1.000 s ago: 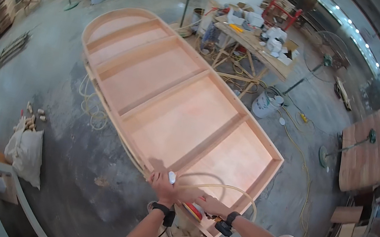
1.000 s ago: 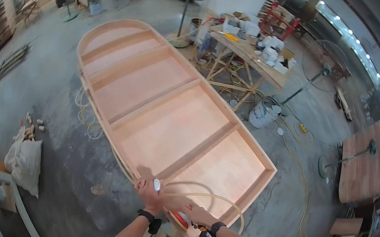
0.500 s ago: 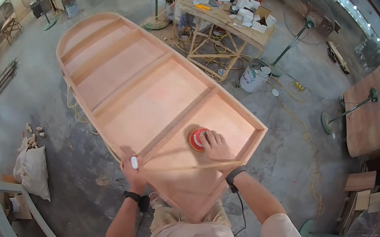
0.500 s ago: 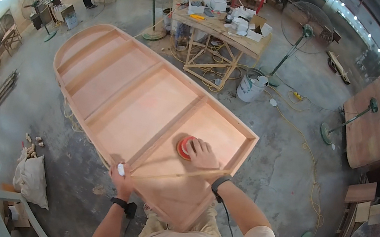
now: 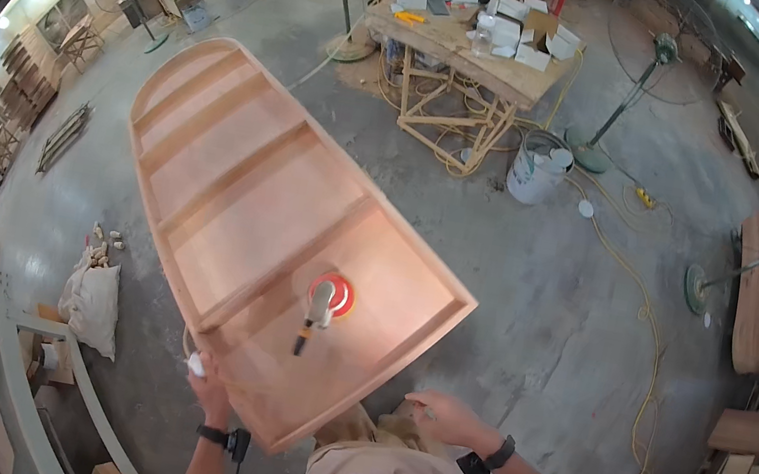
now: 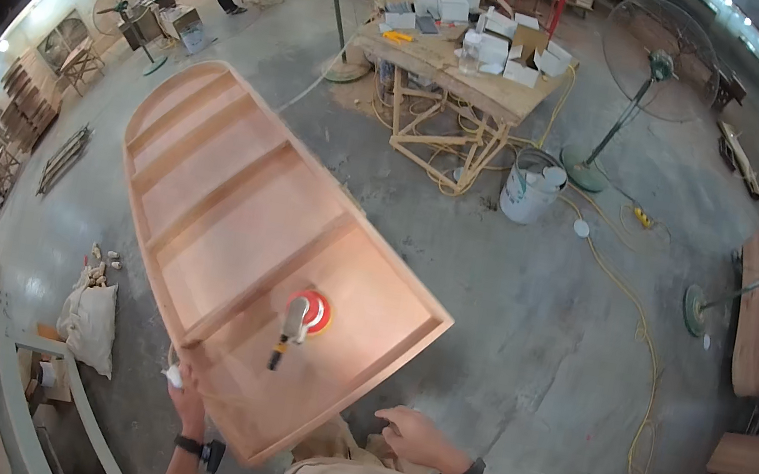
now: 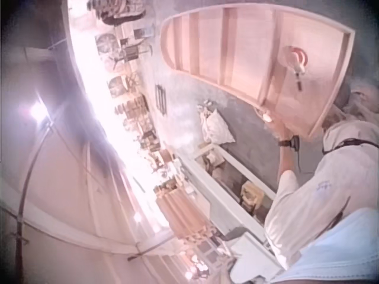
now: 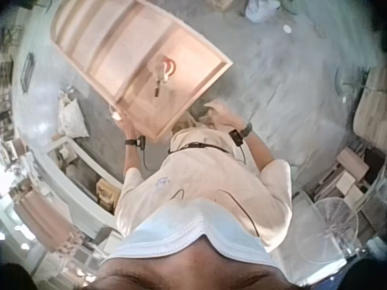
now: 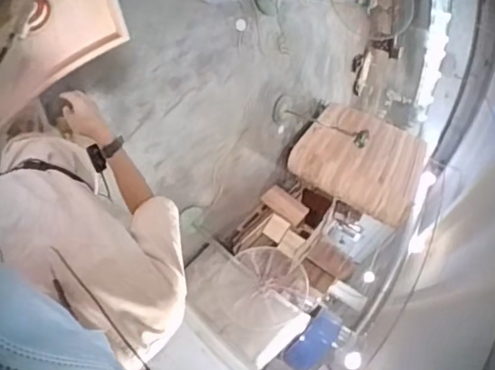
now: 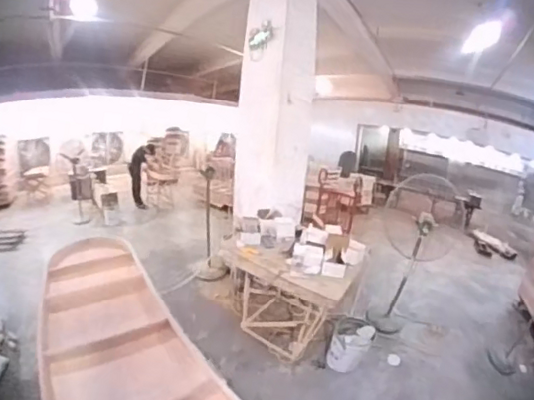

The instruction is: Sanding the interior of a large curved wooden furniture piece using an electric orbital sander.

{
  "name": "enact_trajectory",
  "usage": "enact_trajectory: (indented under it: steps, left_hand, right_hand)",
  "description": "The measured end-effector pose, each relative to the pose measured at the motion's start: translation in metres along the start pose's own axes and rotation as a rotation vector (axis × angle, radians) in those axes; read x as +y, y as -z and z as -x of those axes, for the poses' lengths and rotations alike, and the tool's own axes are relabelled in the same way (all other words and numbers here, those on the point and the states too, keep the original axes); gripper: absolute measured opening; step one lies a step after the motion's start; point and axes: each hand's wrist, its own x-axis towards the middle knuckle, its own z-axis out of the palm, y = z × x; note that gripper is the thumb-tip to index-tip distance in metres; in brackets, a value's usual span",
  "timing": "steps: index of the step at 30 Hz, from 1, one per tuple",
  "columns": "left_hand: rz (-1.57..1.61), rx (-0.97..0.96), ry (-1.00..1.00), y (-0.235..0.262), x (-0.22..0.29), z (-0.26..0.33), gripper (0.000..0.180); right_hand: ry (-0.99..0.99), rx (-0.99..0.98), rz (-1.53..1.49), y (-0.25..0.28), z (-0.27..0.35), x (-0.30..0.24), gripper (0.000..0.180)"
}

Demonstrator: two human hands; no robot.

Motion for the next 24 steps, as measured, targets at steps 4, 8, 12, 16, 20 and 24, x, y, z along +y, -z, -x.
enact_trajectory:
  steps: [4, 8, 12, 16, 20, 24]
  left_hand:
    - [0.145, 0.083, 0.141, -0.023, 0.055, 0.032, 0.029]
    - [0.054, 0.129, -0.116, -0.052, 0.065, -0.014, 0.03]
    - [-0.081, 0.052, -0.114, -0.141, 0.077, 0.007, 0.027]
    - [-0.026, -0.211, -0.059, -0.257, 0.061, 0.061, 0.018]
    - [-0.312, -0.418, -0.251, -0.349, 0.125, 0.095, 0.02]
    - [-0.274, -0.528, -0.131, -0.391, 0.128, 0.092, 0.024]
  right_hand:
    - [0.0, 0.033, 0.08, 0.094, -0.032, -0.041, 0.038]
    - [0.021, -0.051, 0.129, 0.153, -0.088, -0.013, 0.036]
    - [0.08, 0.003, 0.228, 0.218, -0.133, 0.019, 0.036]
    - [-0.119, 0.131, 0.205, 0.274, -0.135, 0.066, 0.038]
    - [-0.279, 0.057, 0.143, 0.319, -0.117, 0.13, 0.04]
    - [-0.31, 0.02, 0.234, 0.355, -0.127, 0.181, 0.041]
